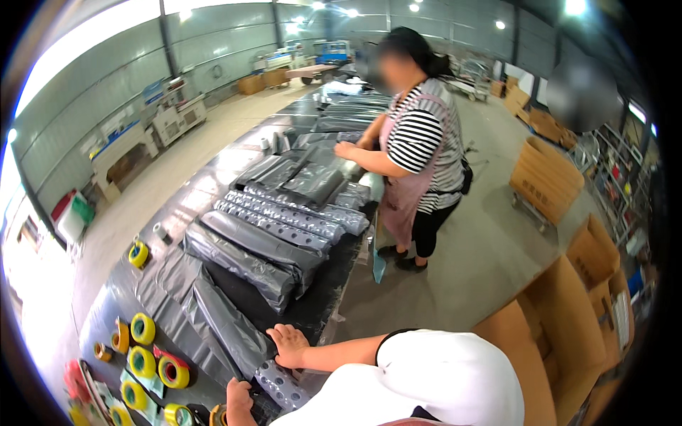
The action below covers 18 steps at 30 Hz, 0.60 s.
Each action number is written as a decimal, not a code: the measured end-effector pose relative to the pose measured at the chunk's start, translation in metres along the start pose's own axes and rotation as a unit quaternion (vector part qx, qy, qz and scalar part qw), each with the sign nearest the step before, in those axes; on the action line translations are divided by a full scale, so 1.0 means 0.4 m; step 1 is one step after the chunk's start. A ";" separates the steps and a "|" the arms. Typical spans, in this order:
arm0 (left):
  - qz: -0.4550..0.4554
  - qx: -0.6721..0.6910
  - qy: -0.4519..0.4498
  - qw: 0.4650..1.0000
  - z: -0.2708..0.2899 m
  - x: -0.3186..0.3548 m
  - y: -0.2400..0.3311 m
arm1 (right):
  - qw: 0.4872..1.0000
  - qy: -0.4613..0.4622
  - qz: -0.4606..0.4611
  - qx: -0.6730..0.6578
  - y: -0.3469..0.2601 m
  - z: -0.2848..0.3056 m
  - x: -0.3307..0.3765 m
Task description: The person places foam rollers into gray plastic bags, folds the bags, and applies labels to the packaged items.
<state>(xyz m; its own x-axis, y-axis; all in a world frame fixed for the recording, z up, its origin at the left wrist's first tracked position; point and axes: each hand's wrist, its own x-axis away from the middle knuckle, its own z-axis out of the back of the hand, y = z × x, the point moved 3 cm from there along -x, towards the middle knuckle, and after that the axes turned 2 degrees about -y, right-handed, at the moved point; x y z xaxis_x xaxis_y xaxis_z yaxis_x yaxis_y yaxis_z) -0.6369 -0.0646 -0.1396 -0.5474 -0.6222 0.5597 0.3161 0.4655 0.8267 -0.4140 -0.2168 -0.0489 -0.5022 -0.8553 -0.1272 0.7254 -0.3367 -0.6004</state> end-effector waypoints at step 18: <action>-0.114 -0.226 -0.081 0.964 -0.267 0.273 -0.009 | 0.879 -0.416 0.163 -0.164 0.270 -0.103 0.240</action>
<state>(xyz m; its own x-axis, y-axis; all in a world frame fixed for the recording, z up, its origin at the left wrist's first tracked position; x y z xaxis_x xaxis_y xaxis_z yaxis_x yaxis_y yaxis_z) -0.6151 -0.2013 -0.0751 -0.7448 -0.5521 0.3749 0.4593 -0.0165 0.8881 -0.4032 -0.3189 -0.1586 0.3242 -0.9233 0.2057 0.5234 -0.0061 -0.8521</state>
